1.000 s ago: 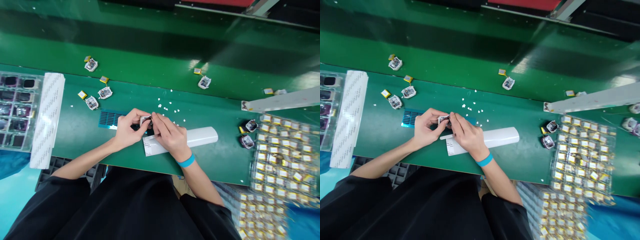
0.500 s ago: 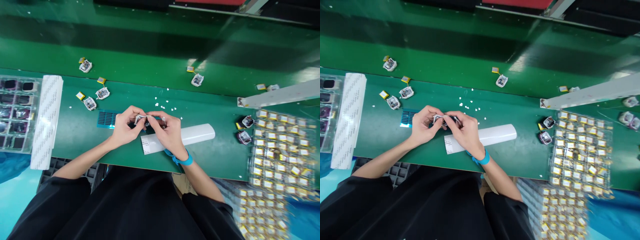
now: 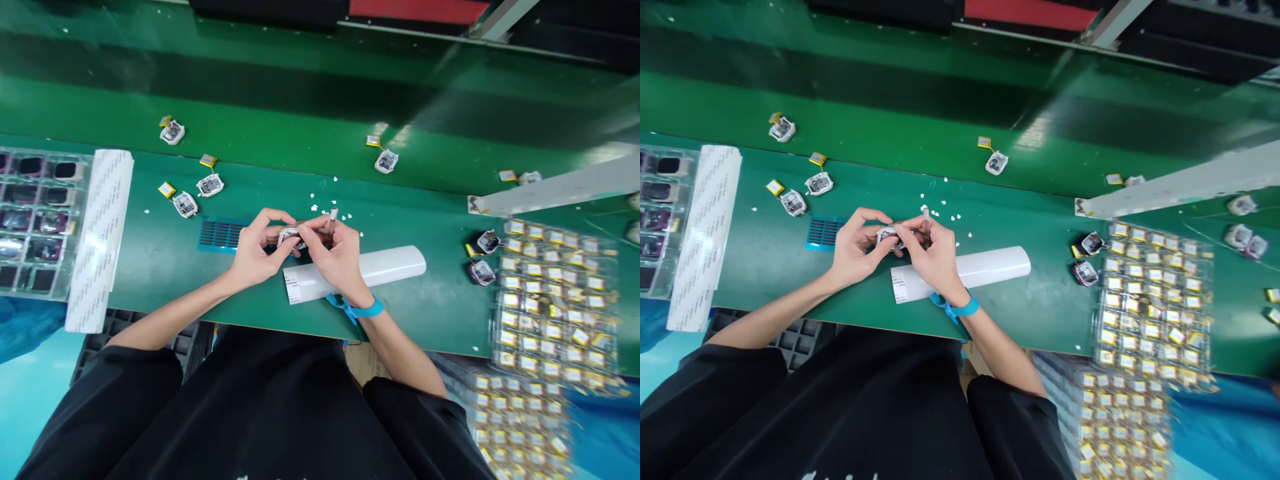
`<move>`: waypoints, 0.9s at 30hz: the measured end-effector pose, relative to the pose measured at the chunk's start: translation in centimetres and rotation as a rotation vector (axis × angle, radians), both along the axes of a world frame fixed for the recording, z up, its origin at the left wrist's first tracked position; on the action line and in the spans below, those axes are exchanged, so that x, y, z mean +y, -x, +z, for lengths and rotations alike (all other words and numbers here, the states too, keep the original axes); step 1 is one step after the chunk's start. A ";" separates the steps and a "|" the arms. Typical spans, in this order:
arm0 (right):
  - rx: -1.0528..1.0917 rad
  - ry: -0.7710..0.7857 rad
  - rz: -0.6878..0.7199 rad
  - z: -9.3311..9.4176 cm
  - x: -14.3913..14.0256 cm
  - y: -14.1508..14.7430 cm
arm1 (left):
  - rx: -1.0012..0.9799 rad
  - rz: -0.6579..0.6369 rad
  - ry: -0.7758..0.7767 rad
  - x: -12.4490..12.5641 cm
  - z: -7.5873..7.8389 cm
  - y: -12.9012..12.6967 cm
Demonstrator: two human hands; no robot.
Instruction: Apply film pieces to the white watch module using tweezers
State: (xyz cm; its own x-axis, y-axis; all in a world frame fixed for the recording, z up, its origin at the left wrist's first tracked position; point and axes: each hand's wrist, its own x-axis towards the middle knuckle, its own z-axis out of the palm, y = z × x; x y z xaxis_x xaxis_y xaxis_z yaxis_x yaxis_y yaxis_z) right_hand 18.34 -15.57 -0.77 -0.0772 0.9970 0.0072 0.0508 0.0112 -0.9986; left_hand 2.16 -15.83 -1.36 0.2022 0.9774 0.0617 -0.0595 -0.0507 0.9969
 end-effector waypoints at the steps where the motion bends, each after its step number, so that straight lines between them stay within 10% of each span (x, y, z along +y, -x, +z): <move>1: -0.001 0.001 -0.001 -0.1 0.1 -0.1 | 0.014 -0.002 -0.010 0.1 -0.1 0.0; 7: -0.091 -0.131 0.030 2.0 0.6 -2.2 | 0.139 -0.033 -0.144 0.2 1.7 0.4; 12: -0.367 -0.287 -0.016 4.1 -1.4 -4.9 | 0.401 -0.106 -0.403 -4.7 2.4 1.8; 17: -0.325 -0.064 0.144 1.5 -4.5 -5.7 | 0.721 -0.174 -0.511 -8.7 0.8 2.8; 27: -0.219 0.108 0.030 -1.3 -6.2 -5.2 | 0.804 -0.244 -0.590 -7.2 0.1 3.4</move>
State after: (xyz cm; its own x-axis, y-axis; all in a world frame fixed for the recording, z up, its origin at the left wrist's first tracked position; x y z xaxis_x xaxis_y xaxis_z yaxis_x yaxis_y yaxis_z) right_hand 23.55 -21.82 -2.11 -0.0945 0.9884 -0.1189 0.2675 -0.0899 -0.9594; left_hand -1.20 -23.05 -1.28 0.5849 0.7620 0.2781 0.5405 -0.6218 0.5668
